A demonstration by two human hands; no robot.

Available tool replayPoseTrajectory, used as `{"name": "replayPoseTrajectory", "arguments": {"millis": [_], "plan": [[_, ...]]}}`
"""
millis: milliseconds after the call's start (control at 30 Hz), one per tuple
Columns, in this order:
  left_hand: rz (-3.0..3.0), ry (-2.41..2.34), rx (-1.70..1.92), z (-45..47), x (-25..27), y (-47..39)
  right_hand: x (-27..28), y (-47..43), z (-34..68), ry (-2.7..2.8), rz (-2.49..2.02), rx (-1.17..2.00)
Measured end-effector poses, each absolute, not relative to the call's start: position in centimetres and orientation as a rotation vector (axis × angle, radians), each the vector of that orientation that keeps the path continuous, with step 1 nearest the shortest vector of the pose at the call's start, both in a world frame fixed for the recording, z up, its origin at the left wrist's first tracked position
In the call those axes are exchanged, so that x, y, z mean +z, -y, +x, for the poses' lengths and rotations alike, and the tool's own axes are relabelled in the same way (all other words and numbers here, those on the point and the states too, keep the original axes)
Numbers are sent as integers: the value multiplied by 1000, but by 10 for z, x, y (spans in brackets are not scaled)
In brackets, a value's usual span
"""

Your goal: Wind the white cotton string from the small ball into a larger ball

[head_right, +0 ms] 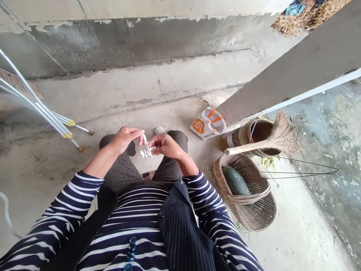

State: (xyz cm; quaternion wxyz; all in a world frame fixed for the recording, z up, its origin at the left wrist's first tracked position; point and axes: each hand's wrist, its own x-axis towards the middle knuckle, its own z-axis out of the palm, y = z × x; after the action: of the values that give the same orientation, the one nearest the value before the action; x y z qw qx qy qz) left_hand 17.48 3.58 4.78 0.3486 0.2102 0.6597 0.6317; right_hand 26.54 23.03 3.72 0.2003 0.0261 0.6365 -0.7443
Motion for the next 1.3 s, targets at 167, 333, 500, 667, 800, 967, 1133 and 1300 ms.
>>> {"name": "replayPoseTrajectory", "arguments": {"millis": [167,333,500,667,800,967,1133,1300], "plan": [[530,-1792,1456,166,29,-36,38,-231,268,-1668,65,-2159],[563,-1928,1278,168,5,-38,31,-228,276,-1521,219,-2332],[578,-2284,1443,183,-10,-40,28,-231,276,-1626,372,-2445],[448,-2074,1613,212,-23,-52,26,-229,273,-1572,464,-2461],[418,-1904,1656,227,-32,-66,23,-225,273,-1434,526,-2535],[439,-1982,1534,221,-54,-48,31,-240,274,-1312,606,-2750],[384,-2087,1382,193,-73,-13,54,-259,276,-1319,435,-2923],[425,-2212,1295,148,-67,5,84,-268,288,-1409,365,-2978]]}}
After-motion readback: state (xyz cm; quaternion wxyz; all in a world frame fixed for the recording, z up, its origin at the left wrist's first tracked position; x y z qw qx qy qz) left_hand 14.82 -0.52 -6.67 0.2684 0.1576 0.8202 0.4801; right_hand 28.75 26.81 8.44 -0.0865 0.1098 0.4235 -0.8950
